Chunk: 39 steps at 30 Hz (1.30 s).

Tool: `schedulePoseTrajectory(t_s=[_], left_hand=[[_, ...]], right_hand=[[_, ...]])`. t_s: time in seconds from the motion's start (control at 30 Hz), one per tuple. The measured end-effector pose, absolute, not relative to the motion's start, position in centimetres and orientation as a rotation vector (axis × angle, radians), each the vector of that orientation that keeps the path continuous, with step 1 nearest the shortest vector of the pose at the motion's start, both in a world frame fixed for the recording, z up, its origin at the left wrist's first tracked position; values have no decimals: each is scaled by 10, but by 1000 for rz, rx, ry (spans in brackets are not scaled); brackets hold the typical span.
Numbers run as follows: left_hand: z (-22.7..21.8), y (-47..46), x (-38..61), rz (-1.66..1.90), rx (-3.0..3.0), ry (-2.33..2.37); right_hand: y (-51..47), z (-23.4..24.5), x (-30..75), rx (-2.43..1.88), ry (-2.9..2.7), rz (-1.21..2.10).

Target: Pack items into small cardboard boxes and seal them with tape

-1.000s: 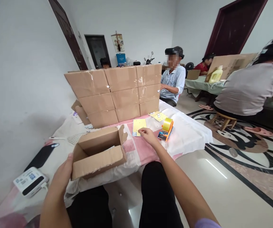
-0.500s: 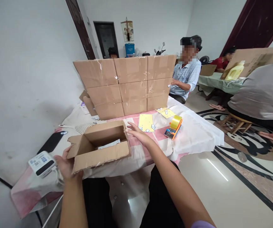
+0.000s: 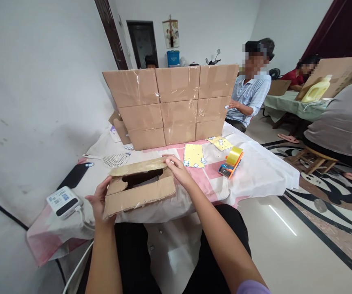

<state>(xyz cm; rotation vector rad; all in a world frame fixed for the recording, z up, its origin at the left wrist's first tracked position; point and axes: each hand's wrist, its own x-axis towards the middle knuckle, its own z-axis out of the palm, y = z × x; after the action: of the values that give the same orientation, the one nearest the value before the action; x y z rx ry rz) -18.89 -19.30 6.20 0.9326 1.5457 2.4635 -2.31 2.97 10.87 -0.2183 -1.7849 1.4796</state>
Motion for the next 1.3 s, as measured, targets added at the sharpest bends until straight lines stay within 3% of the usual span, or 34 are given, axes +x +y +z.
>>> schedulePoseTrajectory(t_s=[0.1, 0.23, 0.5, 0.77, 0.93, 1.03, 1.17, 1.3], left_hand=[[54, -199, -193, 2477, 1120, 1651], [48, -216, -205, 2156, 1554, 1864], [66, -236, -215, 1705, 1512, 1878], [104, -194, -177, 2050, 860, 2230], [113, -186, -161, 2079, 962, 2550], [125, -184, -145, 1759, 1387, 2864], [135, -172, -114, 1273, 1872, 2806], [133, -164, -99, 1057, 1881, 2867]], right_hand=[[30, 106, -20, -233, -1782, 1464], [25, 106, -20, -275, -1750, 1461], [18, 109, -20, -330, -1694, 1485], [18, 107, -18, -270, -1620, 1633], [18, 104, -10, -295, -1575, 1683], [16, 106, -1, -299, -1642, 1626], [15, 107, 9, -260, -1776, 1542], [30, 113, 30, -322, -1684, 1038]])
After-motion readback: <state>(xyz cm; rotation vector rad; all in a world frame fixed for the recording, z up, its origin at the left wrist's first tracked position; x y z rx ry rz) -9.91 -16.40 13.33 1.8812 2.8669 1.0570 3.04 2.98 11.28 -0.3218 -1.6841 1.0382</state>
